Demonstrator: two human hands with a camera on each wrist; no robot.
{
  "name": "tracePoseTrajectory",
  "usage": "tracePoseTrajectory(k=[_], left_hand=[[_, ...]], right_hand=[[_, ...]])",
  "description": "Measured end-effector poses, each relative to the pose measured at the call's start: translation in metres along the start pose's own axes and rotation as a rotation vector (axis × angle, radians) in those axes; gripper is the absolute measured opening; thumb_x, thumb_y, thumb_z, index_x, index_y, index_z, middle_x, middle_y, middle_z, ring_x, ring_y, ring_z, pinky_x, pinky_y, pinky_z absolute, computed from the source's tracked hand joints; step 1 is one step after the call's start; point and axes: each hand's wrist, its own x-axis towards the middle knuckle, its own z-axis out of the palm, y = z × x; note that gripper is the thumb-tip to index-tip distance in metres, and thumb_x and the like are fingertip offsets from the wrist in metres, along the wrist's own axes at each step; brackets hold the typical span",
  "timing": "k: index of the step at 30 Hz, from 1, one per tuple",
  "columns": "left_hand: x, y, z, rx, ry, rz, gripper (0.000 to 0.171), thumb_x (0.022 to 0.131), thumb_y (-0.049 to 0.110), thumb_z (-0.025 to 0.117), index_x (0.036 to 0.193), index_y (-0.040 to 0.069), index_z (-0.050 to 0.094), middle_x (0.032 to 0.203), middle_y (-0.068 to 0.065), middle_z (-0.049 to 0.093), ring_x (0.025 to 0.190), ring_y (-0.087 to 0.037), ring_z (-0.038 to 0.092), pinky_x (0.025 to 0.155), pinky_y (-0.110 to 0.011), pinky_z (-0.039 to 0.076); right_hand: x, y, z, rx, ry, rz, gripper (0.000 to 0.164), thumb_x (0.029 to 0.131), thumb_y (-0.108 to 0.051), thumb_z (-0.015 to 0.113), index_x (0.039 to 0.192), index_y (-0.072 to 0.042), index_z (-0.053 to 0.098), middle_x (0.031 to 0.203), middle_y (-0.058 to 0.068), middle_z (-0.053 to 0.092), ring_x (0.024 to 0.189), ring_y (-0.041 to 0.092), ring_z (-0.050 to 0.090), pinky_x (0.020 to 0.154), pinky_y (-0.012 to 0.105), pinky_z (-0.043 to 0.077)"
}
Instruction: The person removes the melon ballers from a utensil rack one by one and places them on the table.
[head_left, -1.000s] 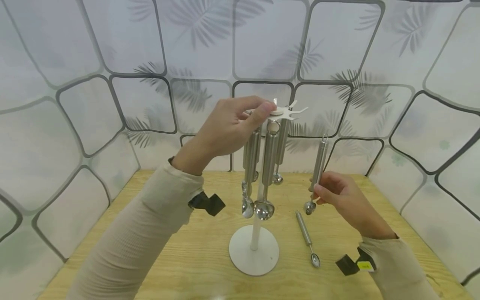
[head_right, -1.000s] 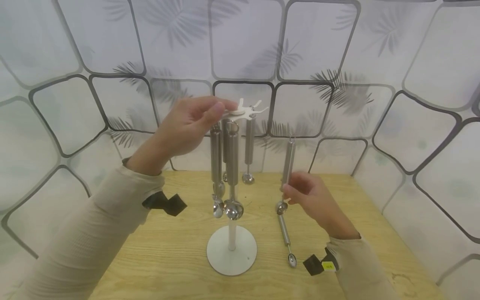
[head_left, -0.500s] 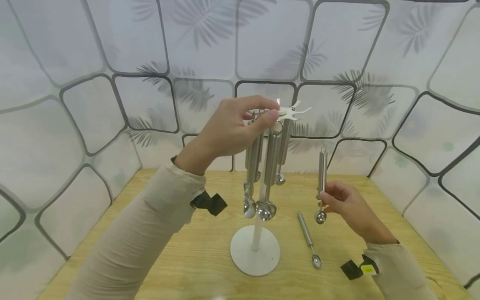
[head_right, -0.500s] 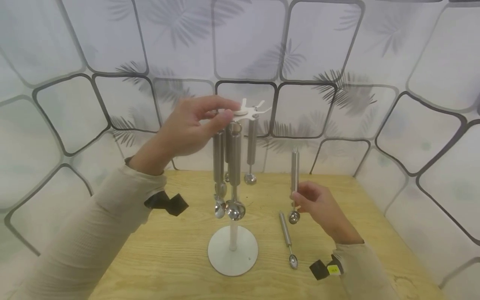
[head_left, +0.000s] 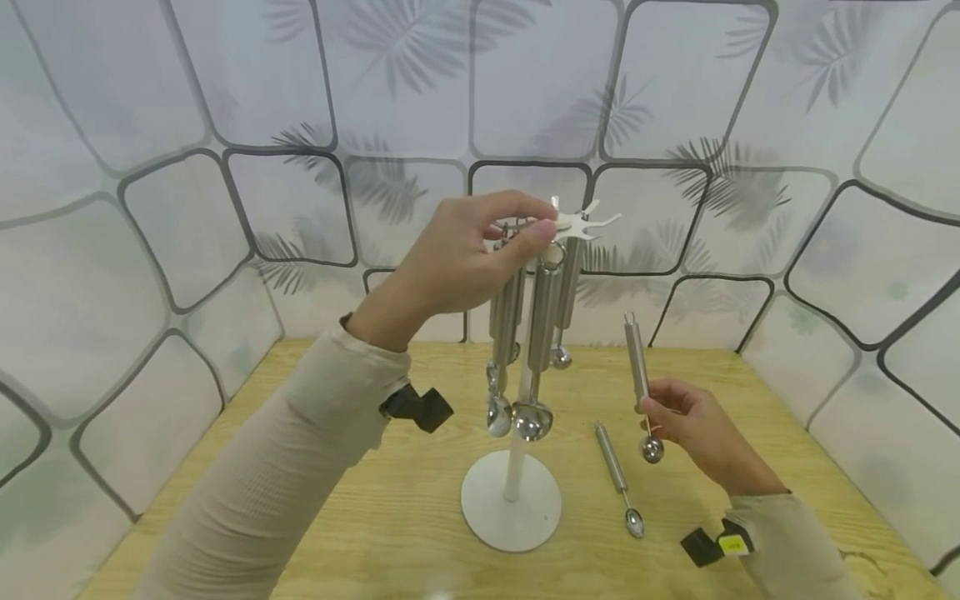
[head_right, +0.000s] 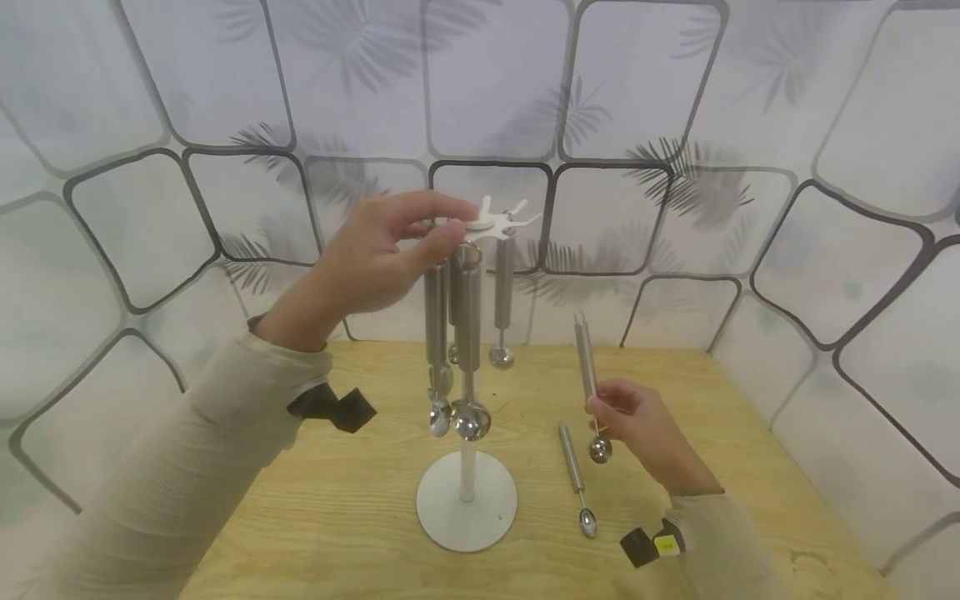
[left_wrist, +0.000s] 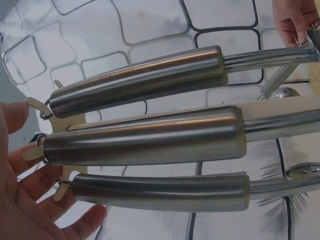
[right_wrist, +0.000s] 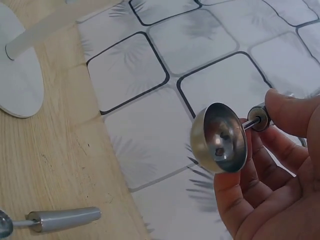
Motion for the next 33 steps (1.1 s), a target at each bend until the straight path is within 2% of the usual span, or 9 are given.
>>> tracePoseTrajectory(k=[6, 9, 15, 22, 27, 33], left_hand=[[0.001, -0.001, 0.000, -0.004, 0.003, 0.010, 0.023, 0.097, 0.021, 0.058, 0.111, 0.006, 0.069, 0.115, -0.002, 0.069, 0.107, -0.011, 0.060, 0.089, -0.031, 0.048], [0.002, -0.001, 0.001, -0.001, 0.000, 0.010, 0.023, 0.097, 0.021, 0.058, 0.111, 0.007, 0.069, 0.114, -0.001, 0.069, 0.107, -0.011, 0.060, 0.089, -0.031, 0.048], [0.002, 0.000, 0.001, 0.006, 0.001, 0.014, 0.025, 0.096, 0.022, 0.058, 0.113, 0.007, 0.069, 0.114, -0.001, 0.069, 0.107, -0.012, 0.060, 0.089, -0.033, 0.048], [-0.003, -0.002, 0.001, 0.009, -0.003, 0.008, 0.026, 0.096, 0.022, 0.059, 0.114, 0.006, 0.069, 0.115, -0.002, 0.069, 0.107, -0.012, 0.061, 0.089, -0.031, 0.049], [-0.002, -0.002, 0.002, 0.005, 0.001, 0.019, 0.026, 0.096, 0.022, 0.058, 0.114, 0.006, 0.069, 0.115, -0.002, 0.069, 0.107, -0.013, 0.061, 0.089, -0.032, 0.049], [0.000, -0.003, 0.001, 0.002, 0.000, 0.015, 0.026, 0.096, 0.022, 0.058, 0.113, 0.006, 0.069, 0.115, -0.002, 0.069, 0.107, -0.013, 0.061, 0.090, -0.033, 0.049]], right_hand=[[-0.002, 0.016, -0.006, 0.089, -0.020, 0.049, 0.014, 0.100, -0.009, 0.054, 0.109, 0.001, 0.057, 0.095, 0.003, 0.064, 0.078, 0.013, 0.062, 0.073, 0.028, 0.055], [-0.003, 0.023, -0.010, 0.112, -0.032, 0.082, 0.019, 0.100, -0.009, 0.053, 0.112, 0.006, 0.054, 0.095, 0.000, 0.064, 0.078, 0.012, 0.061, 0.074, 0.028, 0.055], [-0.007, 0.037, -0.014, 0.082, -0.012, 0.163, 0.034, 0.101, -0.013, 0.053, 0.120, 0.014, 0.045, 0.099, 0.004, 0.063, 0.081, 0.013, 0.060, 0.075, 0.028, 0.054], [-0.014, 0.053, -0.010, 0.074, -0.027, 0.259, 0.047, 0.101, -0.016, 0.054, 0.129, 0.018, 0.037, 0.104, 0.009, 0.061, 0.086, 0.016, 0.060, 0.079, 0.031, 0.054], [-0.018, 0.057, -0.011, 0.058, -0.040, 0.297, 0.050, 0.101, -0.016, 0.052, 0.132, 0.019, 0.034, 0.106, 0.013, 0.059, 0.088, 0.019, 0.058, 0.080, 0.033, 0.053], [-0.018, 0.066, -0.012, 0.064, -0.059, 0.348, 0.050, 0.101, -0.020, 0.054, 0.130, 0.017, 0.038, 0.101, 0.008, 0.059, 0.079, 0.016, 0.056, 0.073, 0.032, 0.052]])
